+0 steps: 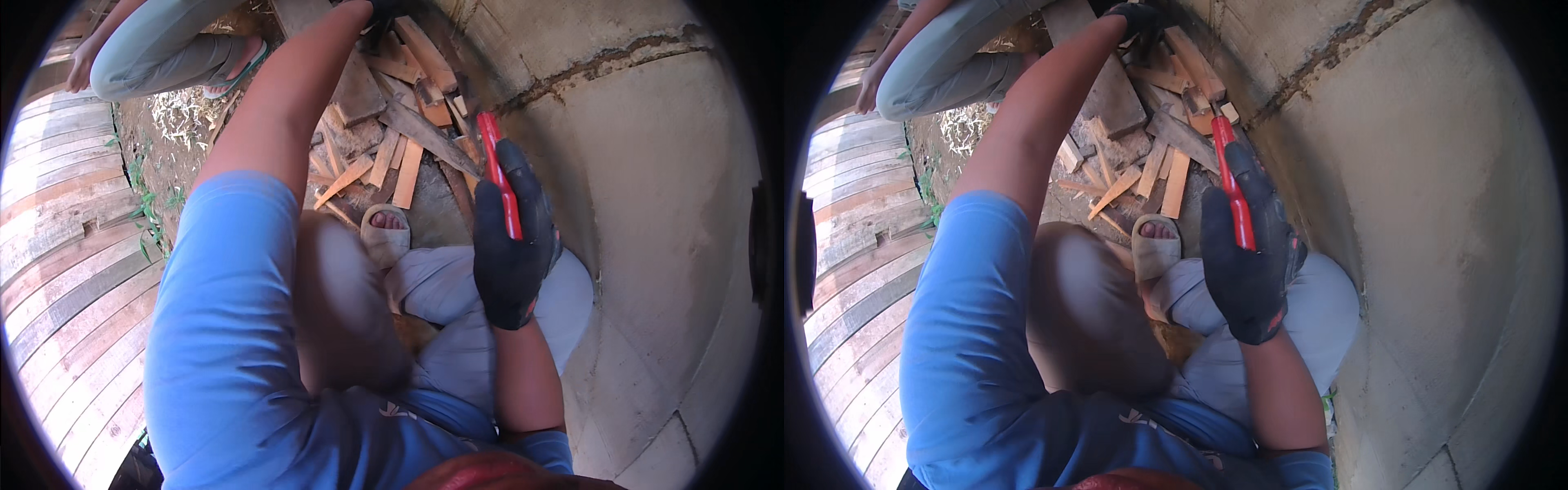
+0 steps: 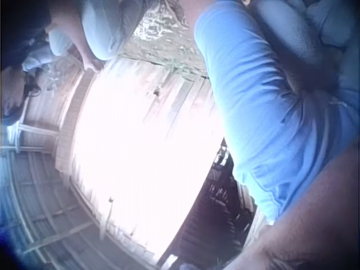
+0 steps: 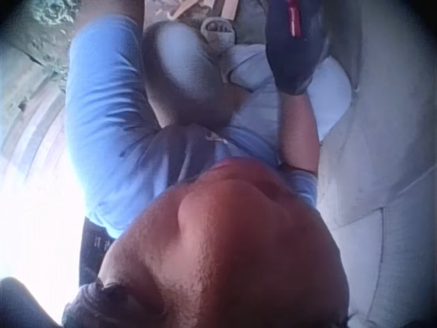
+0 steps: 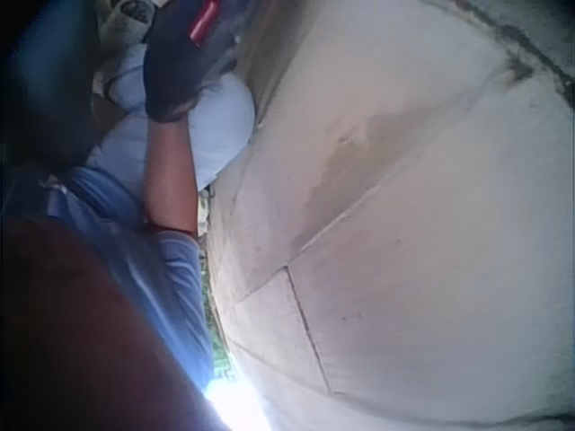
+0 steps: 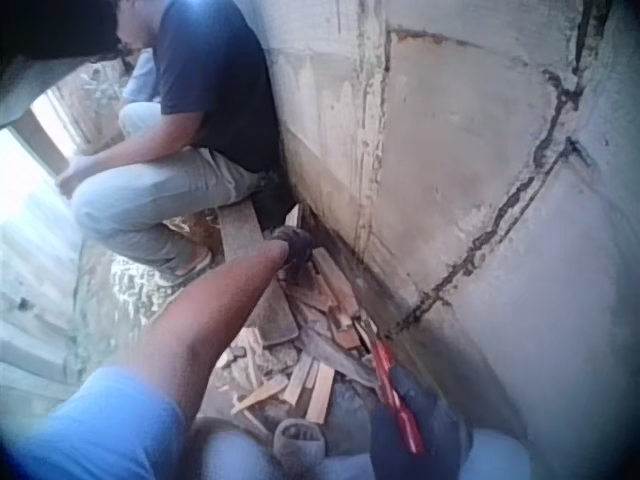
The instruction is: The person sits on the ground and uses a hand saw to cut small wooden planks into smaller pieces. They hold the wood with one hand and saw with the other, creating a pile of cut wood scraps on the ground.
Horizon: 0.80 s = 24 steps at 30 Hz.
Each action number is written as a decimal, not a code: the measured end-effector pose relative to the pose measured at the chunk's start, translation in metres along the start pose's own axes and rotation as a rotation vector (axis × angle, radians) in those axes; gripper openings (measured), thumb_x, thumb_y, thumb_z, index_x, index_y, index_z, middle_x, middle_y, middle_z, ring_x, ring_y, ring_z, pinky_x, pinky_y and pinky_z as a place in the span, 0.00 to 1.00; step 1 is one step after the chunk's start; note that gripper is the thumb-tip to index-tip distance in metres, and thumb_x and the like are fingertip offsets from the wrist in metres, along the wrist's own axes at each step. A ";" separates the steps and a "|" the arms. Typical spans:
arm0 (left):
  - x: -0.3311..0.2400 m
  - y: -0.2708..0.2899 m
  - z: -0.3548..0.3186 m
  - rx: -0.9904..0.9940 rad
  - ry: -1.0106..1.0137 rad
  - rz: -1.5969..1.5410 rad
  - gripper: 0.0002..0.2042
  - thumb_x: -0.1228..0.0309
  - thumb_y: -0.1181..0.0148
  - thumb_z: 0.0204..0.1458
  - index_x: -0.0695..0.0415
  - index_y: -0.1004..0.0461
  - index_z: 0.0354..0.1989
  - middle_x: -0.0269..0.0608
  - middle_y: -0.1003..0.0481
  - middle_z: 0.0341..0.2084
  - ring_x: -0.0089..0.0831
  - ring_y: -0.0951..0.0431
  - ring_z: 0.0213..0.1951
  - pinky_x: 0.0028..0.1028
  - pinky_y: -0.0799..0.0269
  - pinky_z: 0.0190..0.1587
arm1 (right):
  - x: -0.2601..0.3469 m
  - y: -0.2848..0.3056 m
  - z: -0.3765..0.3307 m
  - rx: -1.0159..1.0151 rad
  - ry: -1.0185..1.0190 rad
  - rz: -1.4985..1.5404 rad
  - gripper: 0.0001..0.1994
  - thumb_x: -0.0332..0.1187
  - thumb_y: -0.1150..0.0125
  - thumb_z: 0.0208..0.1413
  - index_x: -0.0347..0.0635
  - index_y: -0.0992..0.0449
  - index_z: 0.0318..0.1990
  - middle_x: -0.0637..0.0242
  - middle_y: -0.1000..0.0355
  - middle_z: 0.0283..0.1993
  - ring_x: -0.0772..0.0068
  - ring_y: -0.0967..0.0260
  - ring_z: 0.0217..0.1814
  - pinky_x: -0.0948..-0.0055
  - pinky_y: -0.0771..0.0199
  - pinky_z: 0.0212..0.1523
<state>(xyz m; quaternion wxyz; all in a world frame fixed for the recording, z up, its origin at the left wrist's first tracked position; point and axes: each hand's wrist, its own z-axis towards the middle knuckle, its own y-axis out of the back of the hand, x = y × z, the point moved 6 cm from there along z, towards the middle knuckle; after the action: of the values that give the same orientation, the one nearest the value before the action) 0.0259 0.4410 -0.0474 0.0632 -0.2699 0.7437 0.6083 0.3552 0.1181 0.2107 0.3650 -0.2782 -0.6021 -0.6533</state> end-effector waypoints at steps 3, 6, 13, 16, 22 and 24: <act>0.011 -0.002 0.018 -0.123 0.087 0.141 0.31 0.45 0.33 0.55 0.51 0.22 0.62 0.42 0.20 0.45 0.36 0.19 0.42 0.34 0.21 0.44 | -0.002 -0.001 0.006 -0.033 0.076 -0.007 0.21 0.27 0.33 0.62 0.43 0.21 0.63 0.50 0.19 0.58 0.52 0.19 0.58 0.61 0.21 0.59; 0.017 -0.019 0.028 -0.153 0.156 0.181 0.32 0.45 0.33 0.55 0.51 0.23 0.62 0.42 0.19 0.46 0.37 0.19 0.44 0.35 0.22 0.46 | -0.003 -0.004 0.005 -0.010 0.010 -0.036 0.20 0.27 0.33 0.62 0.43 0.21 0.62 0.49 0.19 0.57 0.51 0.18 0.57 0.60 0.20 0.57; 0.032 -0.035 0.026 -0.240 0.216 0.202 0.33 0.45 0.34 0.55 0.52 0.24 0.64 0.44 0.19 0.49 0.38 0.20 0.49 0.35 0.23 0.50 | -0.006 -0.003 0.008 0.048 0.001 -0.104 0.22 0.25 0.33 0.60 0.44 0.21 0.62 0.52 0.19 0.58 0.53 0.19 0.59 0.63 0.21 0.58; 0.035 -0.046 0.020 -0.232 0.234 0.200 0.33 0.45 0.34 0.55 0.52 0.24 0.65 0.45 0.19 0.50 0.39 0.20 0.51 0.36 0.23 0.52 | -0.007 -0.007 0.008 0.068 0.031 -0.112 0.22 0.24 0.32 0.59 0.44 0.21 0.62 0.52 0.19 0.58 0.54 0.19 0.59 0.62 0.21 0.57; 0.045 -0.041 0.015 -0.258 0.250 0.209 0.34 0.45 0.34 0.55 0.52 0.25 0.67 0.46 0.19 0.53 0.40 0.21 0.55 0.36 0.24 0.56 | -0.012 -0.011 0.003 0.100 -0.082 -0.045 0.23 0.24 0.32 0.58 0.45 0.20 0.63 0.52 0.18 0.56 0.53 0.17 0.54 0.61 0.20 0.54; 0.044 -0.051 0.021 -0.247 0.250 0.207 0.34 0.45 0.35 0.55 0.53 0.25 0.67 0.47 0.19 0.53 0.41 0.21 0.57 0.36 0.24 0.58 | -0.011 -0.009 0.007 0.086 -0.084 -0.018 0.23 0.24 0.32 0.58 0.44 0.20 0.63 0.51 0.18 0.55 0.53 0.17 0.54 0.61 0.19 0.53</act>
<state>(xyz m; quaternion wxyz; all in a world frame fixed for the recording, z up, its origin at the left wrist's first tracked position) 0.0082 0.4405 -0.1152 -0.1259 -0.2713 0.6894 0.6598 0.3537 0.1266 0.1980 0.3453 -0.2838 -0.6470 -0.6178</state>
